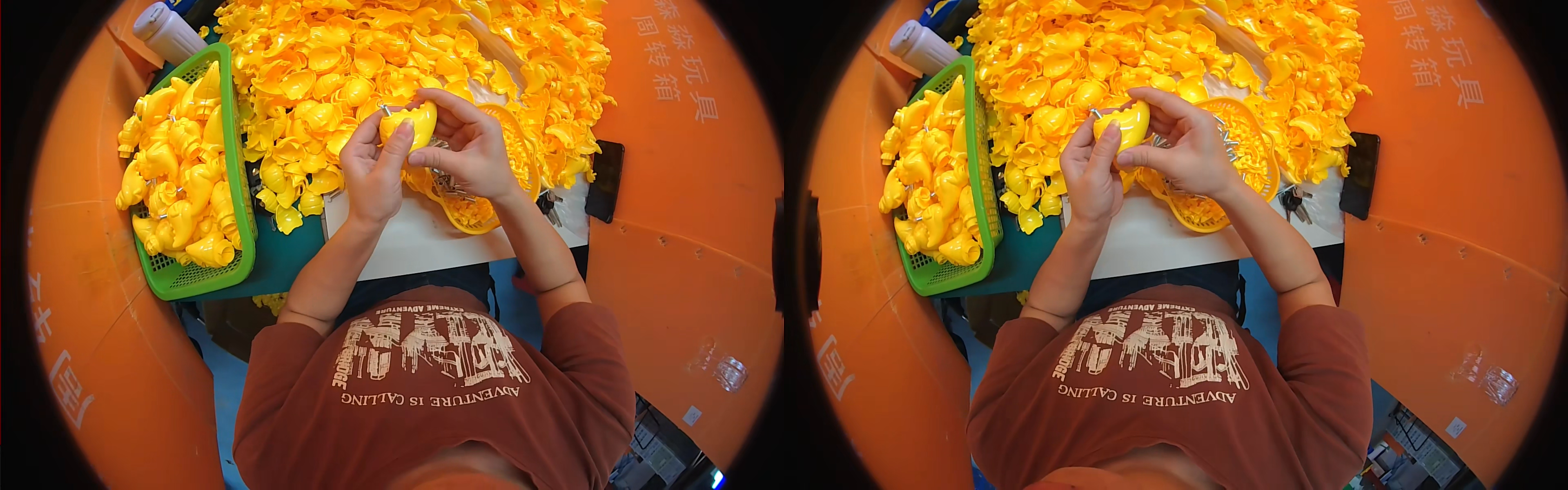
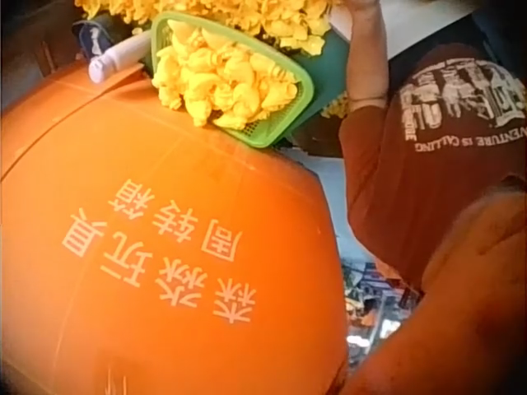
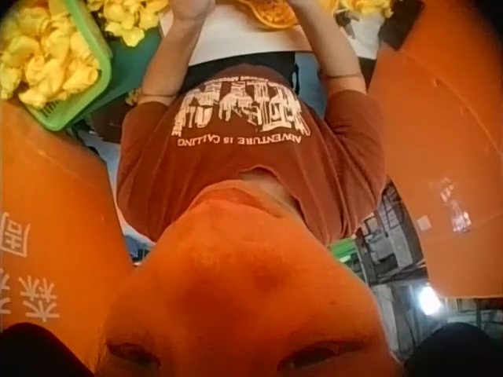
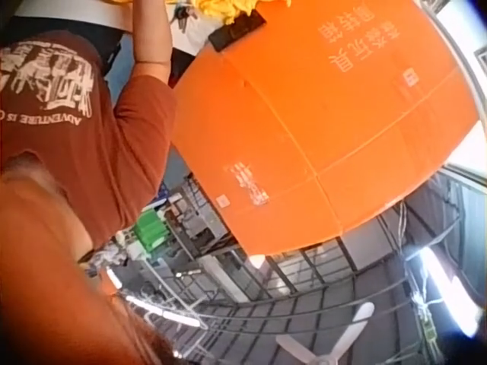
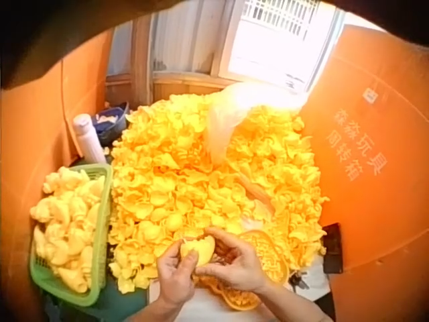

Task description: Assembling small yellow toy ducks by inserting a plastic component into the base.

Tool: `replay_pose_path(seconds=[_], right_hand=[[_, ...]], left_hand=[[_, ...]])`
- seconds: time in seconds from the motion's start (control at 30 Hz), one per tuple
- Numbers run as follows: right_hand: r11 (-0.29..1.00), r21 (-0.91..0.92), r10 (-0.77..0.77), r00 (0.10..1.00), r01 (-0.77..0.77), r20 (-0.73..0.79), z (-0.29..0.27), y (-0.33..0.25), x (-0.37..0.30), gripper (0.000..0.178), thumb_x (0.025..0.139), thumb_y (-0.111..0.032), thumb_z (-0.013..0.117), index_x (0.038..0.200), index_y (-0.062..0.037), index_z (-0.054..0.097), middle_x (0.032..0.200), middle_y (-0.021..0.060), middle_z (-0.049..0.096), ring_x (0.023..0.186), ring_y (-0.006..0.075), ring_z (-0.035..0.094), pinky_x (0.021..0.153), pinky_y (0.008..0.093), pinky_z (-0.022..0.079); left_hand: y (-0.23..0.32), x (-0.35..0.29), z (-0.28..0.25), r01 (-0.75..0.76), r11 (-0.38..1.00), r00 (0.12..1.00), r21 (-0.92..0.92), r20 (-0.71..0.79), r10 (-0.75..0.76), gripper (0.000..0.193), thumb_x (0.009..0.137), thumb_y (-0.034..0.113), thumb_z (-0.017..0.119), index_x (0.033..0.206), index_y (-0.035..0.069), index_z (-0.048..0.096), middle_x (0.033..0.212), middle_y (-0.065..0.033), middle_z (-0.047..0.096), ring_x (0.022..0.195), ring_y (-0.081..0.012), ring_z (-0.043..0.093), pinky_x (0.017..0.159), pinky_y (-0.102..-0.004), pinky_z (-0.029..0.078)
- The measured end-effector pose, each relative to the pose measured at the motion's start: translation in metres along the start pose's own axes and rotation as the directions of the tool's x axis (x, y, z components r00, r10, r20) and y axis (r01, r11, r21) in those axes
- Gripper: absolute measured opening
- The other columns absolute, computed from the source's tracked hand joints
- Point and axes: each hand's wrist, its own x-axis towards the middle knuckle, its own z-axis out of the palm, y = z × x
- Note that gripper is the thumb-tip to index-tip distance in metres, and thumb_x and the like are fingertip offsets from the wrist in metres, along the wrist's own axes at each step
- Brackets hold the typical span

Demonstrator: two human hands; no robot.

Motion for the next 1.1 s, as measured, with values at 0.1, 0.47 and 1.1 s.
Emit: replay_pose_path(seconds=[0.1,0.47,1.1], right_hand=[[0.971,-0.227,-0.075,0.997,0.077,0.016,0.002,0.005,0.0,0.073,0.071,0.002,0.07,0.133,0.002,0.032,0.124,0.0154,0.047,0.112,0.0214,0.049,0.096,0.0321,0.039],[0.981,0.119,0.173,0.968,-0.153,-0.183,0.022,-0.01,-0.014,0.056,0.082,-0.007,0.062,0.129,0.003,0.034,0.082,0.0117,0.064,0.063,0.0103,0.06,0.054,0.0202,0.047],[0.779,0.578,0.379,0.917,-0.244,-0.124,0.019,-0.032,-0.02,0.028,0.09,-0.026,0.049,0.108,-0.0058,0.051,0.064,0.013,0.057,0.03,0.0077,0.036,0.033,0.0183,0.031]], left_hand=[[-0.006,0.001,-0.002,-0.059,0.998,0.997,0.012,-0.052,0.059,0.026,0.086,0.006,0.057,0.109,-0.006,0.051,0.099,-0.0096,0.06,0.087,-0.0105,0.057,0.078,-0.0225,0.047],[0.001,0.003,0.001,0.114,0.977,0.99,-0.181,-0.057,-0.127,0.028,0.089,0.022,0.055,0.106,0.0,0.05,0.099,-0.0071,0.059,0.085,-0.0128,0.058,0.078,-0.0254,0.045],[0.014,0.015,-0.015,-0.204,0.965,0.894,0.166,0.433,0.115,0.058,0.072,0.021,0.075,0.12,0.001,0.048,0.131,-0.0131,0.039,0.123,-0.024,0.037,0.101,-0.035,0.031]])
